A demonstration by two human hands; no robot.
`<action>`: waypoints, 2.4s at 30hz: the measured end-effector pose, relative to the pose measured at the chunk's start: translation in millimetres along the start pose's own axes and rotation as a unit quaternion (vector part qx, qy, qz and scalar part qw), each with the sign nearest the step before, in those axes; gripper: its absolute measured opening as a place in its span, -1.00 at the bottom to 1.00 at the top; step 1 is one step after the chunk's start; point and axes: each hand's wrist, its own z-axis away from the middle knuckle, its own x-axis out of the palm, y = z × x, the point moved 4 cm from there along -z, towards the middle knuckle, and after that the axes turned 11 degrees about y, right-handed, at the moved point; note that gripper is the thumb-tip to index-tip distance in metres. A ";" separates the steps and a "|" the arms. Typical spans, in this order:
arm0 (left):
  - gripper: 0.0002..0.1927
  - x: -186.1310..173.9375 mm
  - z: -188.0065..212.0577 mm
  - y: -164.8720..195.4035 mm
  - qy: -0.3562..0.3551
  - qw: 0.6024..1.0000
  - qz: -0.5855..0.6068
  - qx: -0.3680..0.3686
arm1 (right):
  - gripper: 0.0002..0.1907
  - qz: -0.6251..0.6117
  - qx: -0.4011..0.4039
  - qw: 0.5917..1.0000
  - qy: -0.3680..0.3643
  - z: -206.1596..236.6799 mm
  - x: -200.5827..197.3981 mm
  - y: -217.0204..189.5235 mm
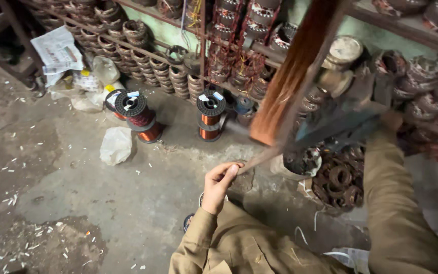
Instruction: The person operates a manual winding machine to wrap copper wire onto a rectangular core. They repeatedly turn a crank to wind the wire, then stop to tie the bundle with a white string before resuming the winding process.
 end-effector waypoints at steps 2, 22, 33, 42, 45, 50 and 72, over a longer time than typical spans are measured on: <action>-0.79 2.0 -3.4 -2.3 0.000 1.000 -0.002 -0.001 | -0.47 -0.001 0.006 1.000 -0.023 8.3 13.9 -9.8; -0.81 -0.5 -22.0 4.7 -0.042 0.999 -0.006 -0.021 | -0.32 -0.037 -0.035 0.984 -0.172 139.4 21.9 -56.8; -0.77 -12.8 -7.9 24.3 -0.070 0.997 0.028 -0.004 | -0.50 -0.024 0.013 0.989 -0.148 186.6 -27.2 -45.5; -0.75 -13.0 18.2 18.2 -0.124 0.992 0.022 -0.015 | -0.51 -0.072 0.038 0.996 -0.039 222.8 -49.8 -45.6; -0.76 -23.5 23.0 0.3 -0.117 0.992 -0.001 -0.044 | -0.25 -0.096 0.084 0.983 0.130 273.6 -90.9 -74.3; -0.77 -48.3 15.9 -47.5 -0.073 0.994 -0.039 -0.073 | -0.62 -0.773 0.080 0.614 -0.141 292.8 -127.2 -196.8; -0.83 84.3 -81.4 191.0 -0.084 0.958 -0.147 0.233 | -0.76 -0.801 0.253 0.139 -0.525 271.1 -37.2 -260.3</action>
